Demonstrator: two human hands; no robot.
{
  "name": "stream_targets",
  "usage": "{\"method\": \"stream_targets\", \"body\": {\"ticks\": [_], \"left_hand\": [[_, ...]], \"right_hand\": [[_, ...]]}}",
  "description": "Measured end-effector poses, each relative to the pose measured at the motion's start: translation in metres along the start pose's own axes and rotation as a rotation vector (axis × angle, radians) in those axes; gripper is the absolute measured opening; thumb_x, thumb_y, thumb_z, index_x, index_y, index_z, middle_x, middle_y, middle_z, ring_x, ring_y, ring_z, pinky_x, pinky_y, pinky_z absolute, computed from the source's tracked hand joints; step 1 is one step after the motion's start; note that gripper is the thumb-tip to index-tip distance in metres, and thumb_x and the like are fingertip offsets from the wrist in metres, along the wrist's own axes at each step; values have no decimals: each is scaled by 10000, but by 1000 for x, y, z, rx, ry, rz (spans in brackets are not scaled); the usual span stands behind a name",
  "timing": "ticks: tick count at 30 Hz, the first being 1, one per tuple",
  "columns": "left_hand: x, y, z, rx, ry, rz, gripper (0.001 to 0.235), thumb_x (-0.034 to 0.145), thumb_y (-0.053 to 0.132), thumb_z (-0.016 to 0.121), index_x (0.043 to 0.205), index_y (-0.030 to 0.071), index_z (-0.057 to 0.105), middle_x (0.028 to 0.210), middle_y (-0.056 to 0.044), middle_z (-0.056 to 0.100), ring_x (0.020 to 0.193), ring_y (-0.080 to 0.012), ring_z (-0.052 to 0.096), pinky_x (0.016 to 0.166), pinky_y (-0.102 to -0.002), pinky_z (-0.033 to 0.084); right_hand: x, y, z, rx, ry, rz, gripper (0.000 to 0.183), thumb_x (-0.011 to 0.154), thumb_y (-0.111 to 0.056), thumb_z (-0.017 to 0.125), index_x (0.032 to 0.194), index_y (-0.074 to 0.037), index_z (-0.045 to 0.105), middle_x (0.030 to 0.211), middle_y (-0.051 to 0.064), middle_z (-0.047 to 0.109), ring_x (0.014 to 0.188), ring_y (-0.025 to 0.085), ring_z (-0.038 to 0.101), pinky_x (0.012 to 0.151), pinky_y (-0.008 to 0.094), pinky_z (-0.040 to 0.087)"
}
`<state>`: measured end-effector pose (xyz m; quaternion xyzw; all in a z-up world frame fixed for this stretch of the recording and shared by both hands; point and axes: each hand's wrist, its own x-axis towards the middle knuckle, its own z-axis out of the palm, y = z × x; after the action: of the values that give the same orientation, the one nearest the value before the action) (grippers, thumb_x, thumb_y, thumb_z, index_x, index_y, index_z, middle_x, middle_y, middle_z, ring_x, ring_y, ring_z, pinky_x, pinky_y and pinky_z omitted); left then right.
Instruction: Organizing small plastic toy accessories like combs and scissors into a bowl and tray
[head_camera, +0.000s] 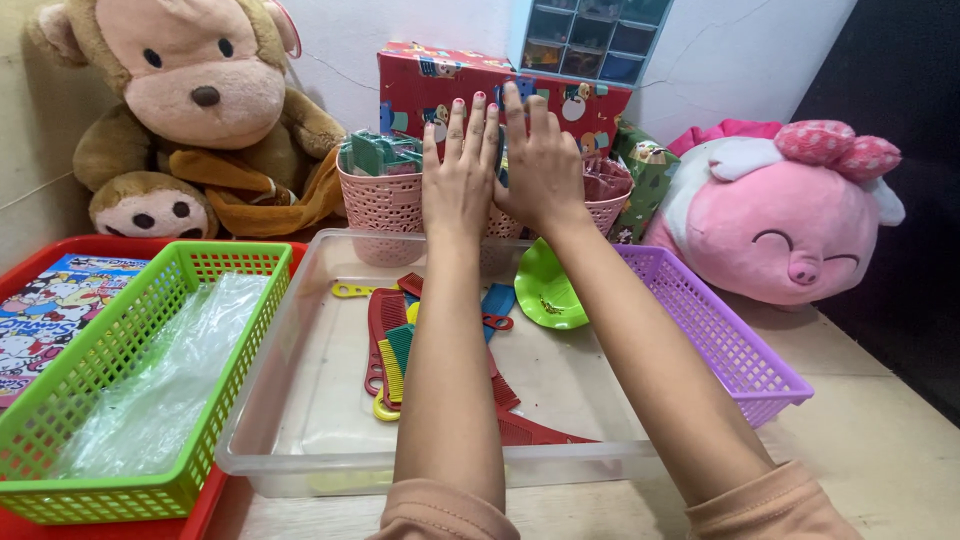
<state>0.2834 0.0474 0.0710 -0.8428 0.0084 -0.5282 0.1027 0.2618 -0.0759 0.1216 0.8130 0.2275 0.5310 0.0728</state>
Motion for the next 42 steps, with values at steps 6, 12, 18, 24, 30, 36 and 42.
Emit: {"method": "stream_targets", "body": {"ticks": [6,12,18,24,30,36,42], "left_hand": [[-9,-2,2,-103,-260,8,767,941,161,685,1622,171,331,1675,-40,343,1564,-269,198,1215,-575,235],[-4,-14,15,-214,-290,41,612,913,294,660,1504,272,501,1511,48,546,1505,-263,277,1130,-596,277],[14,-16,49,-296,-439,22,647,810,161,701,1420,345,584,1417,73,641,1495,-298,314,1104,-631,290],[8,-25,40,-344,-528,40,668,869,161,639,1470,422,511,1496,147,562,1523,-292,263,1107,-647,277],[6,-25,-14,-315,-584,58,775,812,75,659,1531,318,497,1558,83,523,1543,-301,245,1153,-620,299],[-24,-47,-73,-440,-619,13,1079,730,199,755,1666,176,219,1710,-161,240,1564,-407,192,1184,-654,287],[-56,-75,-18,-504,-1130,-39,584,792,286,583,1364,242,692,1354,-107,698,1336,-324,598,1114,-497,482]], "right_hand": [[-5,-8,39,-118,50,-152,796,714,-269,597,1446,31,507,1177,122,615,999,266,637,743,382,507],[5,1,75,131,-372,2,673,723,-356,619,1293,2,610,1143,137,667,1007,370,682,727,529,576],[2,-5,63,134,-787,177,915,837,-411,634,1632,-214,226,1658,79,327,1437,374,424,966,647,503],[-1,-18,15,63,-938,217,1030,886,-185,662,1675,-256,3,1727,167,91,1535,449,235,1085,672,384],[1,-30,-15,-15,-945,243,897,985,-109,571,1685,-292,41,1746,136,0,1574,417,150,1176,643,273],[-11,-21,-20,-16,-925,121,1159,818,-292,782,1677,-284,4,1736,140,-52,1568,392,172,1147,593,321],[-48,-21,-28,46,-263,-269,806,813,-99,635,1587,-89,410,1582,210,378,1419,363,444,1153,575,307]]}}
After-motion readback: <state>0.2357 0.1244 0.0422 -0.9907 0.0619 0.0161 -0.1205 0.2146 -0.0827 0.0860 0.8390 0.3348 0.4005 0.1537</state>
